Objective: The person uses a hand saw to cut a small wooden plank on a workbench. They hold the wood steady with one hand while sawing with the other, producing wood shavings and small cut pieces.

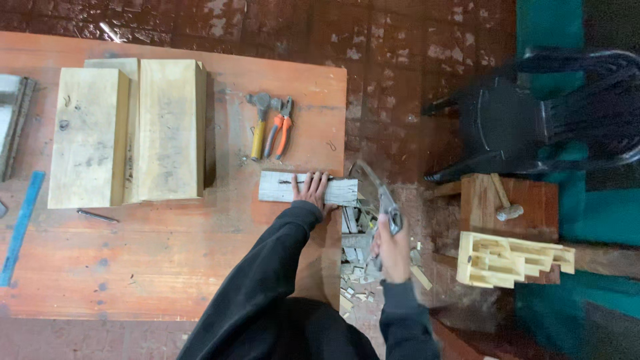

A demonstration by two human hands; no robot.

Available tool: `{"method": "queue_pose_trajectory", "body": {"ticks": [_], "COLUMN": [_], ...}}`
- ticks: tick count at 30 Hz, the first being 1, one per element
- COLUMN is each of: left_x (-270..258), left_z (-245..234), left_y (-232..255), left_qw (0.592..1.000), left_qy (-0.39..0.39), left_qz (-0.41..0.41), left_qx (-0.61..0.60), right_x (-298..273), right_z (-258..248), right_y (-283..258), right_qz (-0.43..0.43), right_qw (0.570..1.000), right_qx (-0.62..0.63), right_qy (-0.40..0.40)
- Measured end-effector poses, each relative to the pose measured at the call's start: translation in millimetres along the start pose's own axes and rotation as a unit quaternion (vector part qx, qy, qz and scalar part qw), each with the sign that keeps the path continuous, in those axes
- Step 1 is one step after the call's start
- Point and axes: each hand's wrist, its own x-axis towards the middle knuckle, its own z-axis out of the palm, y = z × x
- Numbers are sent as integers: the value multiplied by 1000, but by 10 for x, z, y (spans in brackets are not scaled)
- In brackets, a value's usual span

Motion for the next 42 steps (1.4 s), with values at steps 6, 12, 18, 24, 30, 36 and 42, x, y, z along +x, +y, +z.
{"method": "queue_pose_trajectory", "body": {"ticks": [6, 12, 18, 24, 30, 36, 42], "left_x": [9, -70, -150, -106, -62, -24, -34], "left_z": [14, -95, -234, -247, -251, -156, -288], "left_y": [-15, -48, -19, 15, 92, 70, 149], "left_qw": [1000, 999, 999, 999, 999, 998, 997], "left_qy": [-9, -31, -30, -35, -21, -55, -62], "left_qz": [-1, 19, 27, 11, -12, -12, -39], "left_qx": [26, -12, -11, -28, -32, -32, -38], "right_x": [870, 1002, 1072, 1242, 1241, 442, -32], "right_z": [302, 253, 219, 243, 213, 25, -148], "right_y": [472, 771, 1289, 1182, 991, -196, -874], "right_qz": [65, 97, 78, 97, 72, 53, 86], "right_qw": [998, 986, 997, 995, 991, 995, 993], "right_qx": [8, -127, 9, 11, -108, -28, 35], "right_qy": [-13, -37, -19, 12, -18, -84, -79]}}
